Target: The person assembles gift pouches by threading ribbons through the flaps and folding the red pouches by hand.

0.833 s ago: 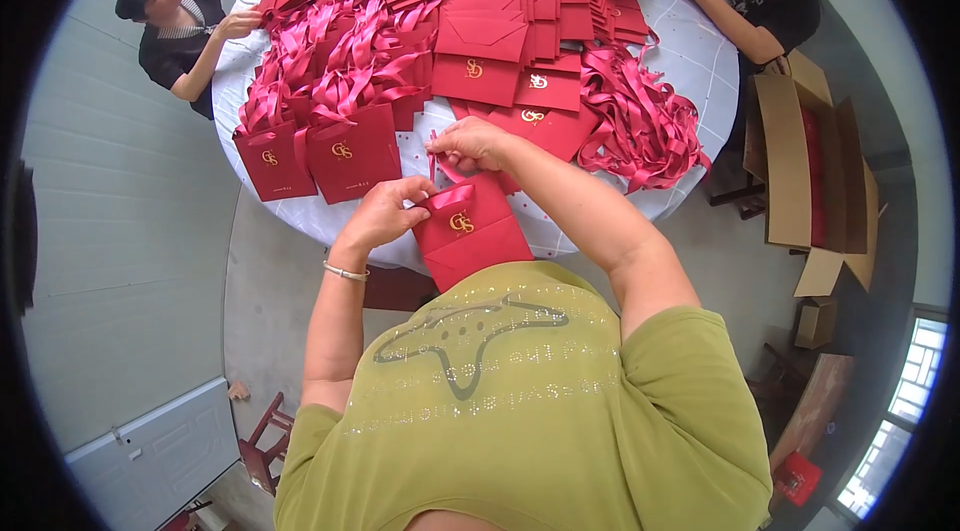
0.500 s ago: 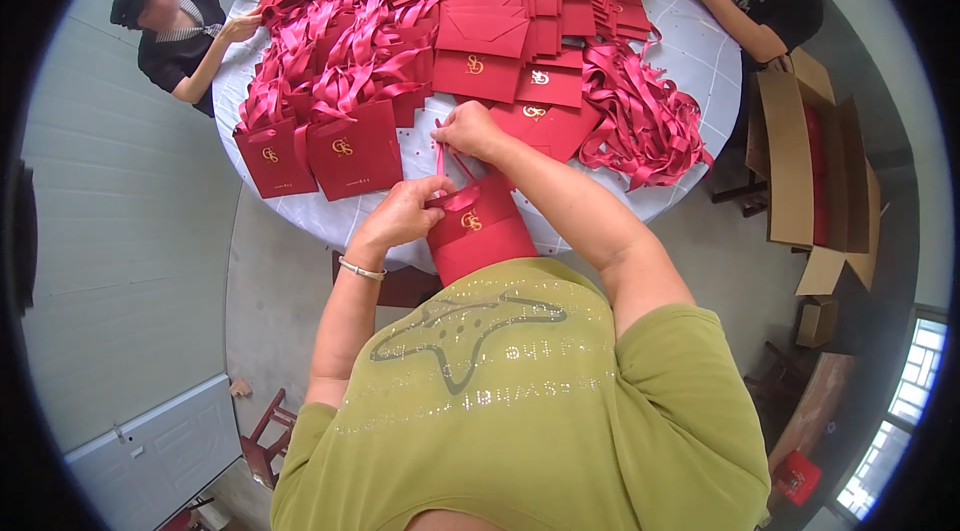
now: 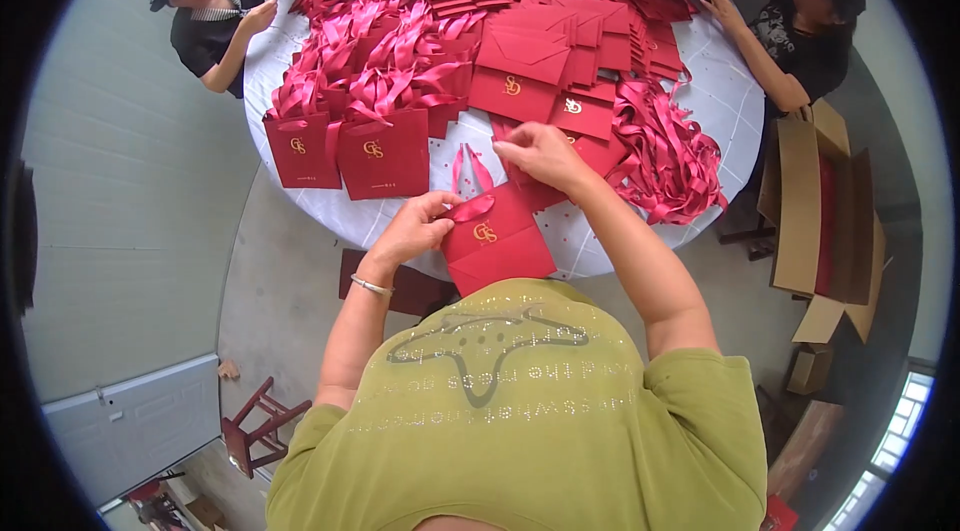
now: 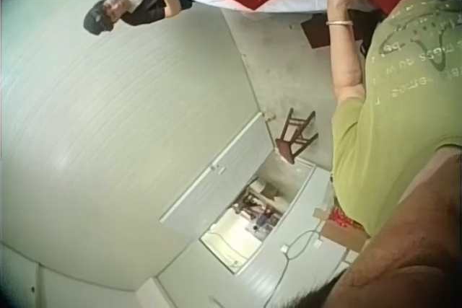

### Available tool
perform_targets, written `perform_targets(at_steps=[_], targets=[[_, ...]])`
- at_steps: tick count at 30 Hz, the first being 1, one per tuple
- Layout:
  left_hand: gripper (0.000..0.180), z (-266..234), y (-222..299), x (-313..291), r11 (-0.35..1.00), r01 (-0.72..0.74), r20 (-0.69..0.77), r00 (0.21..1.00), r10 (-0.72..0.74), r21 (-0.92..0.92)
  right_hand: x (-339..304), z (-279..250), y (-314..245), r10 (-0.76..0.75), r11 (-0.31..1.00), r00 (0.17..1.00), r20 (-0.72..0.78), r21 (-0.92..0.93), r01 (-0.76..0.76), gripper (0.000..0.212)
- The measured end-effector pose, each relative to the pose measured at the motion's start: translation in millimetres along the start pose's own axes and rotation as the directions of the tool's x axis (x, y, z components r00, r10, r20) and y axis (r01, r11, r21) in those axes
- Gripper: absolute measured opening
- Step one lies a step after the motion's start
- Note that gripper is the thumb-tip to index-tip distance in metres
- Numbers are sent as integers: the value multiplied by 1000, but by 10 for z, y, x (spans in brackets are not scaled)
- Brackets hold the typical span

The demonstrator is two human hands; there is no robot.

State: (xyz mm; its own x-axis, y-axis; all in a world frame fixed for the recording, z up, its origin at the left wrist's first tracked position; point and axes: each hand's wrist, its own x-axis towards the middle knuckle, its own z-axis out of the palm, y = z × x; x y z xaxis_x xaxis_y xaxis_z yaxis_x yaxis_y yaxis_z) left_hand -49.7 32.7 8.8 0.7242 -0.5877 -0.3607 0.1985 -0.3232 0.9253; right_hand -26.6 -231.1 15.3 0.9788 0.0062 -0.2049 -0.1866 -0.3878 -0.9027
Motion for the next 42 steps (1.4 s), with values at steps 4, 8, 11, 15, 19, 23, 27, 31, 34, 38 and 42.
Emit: perform_targets(at_steps=[4, 8, 11, 15, 19, 23, 27, 31, 34, 38, 42], targets=[[28, -77, 42, -55, 991, -49, -53, 998, 42, -128, -519, -129, 3, 124, 963, 976, 181, 215, -162, 42], [22, -78, 47, -4, 900, -241, -228, 960, 166, -362, -983, -46, 6, 118, 812, 978, 170, 551, -194, 36], [27, 51, 64, 68, 863, -220, -245, 963, 116, -455, -1057, 65, -71, 80, 881, 988, -130, 473, -9, 14], [36, 199, 148, 124, 846, -344, -423, 892, 159, -407, -1017, -20, -513, -668, 742, 636, -386, -292, 603, 22], [43, 128, 49, 121, 548, -222, -245, 969, 30, -807, -1096, 8, -483, -865, 371, 502, 4, -669, 644, 31], [38, 37, -522, 292, 638, -152, -272, 957, -95, -755, -1108, 321, 195, -792, 316, 567, 227, -642, 699, 27], [32, 120, -247, 110, 892, 94, -546, 817, 184, 442, -1159, 290, 240, -710, 583, 674, 206, -366, 726, 31], [38, 174, -81, 62, 734, 133, -540, 764, 352, 666, -1072, -81, 342, -618, 757, 752, -231, -432, 489, 19], [40, 226, 42, 57, 520, 132, -427, 753, 501, 844, -1025, -575, 672, -497, 738, 748, -440, -667, 98, 16], [38, 340, 235, 51, 492, 88, -381, 752, 538, 866, -959, -905, 676, -162, 778, 758, -631, -555, -295, 36], [32, 480, 396, 146, 614, -118, -274, 819, 505, 780, -773, -1016, 668, 119, 772, 683, -721, -365, -520, 43]])
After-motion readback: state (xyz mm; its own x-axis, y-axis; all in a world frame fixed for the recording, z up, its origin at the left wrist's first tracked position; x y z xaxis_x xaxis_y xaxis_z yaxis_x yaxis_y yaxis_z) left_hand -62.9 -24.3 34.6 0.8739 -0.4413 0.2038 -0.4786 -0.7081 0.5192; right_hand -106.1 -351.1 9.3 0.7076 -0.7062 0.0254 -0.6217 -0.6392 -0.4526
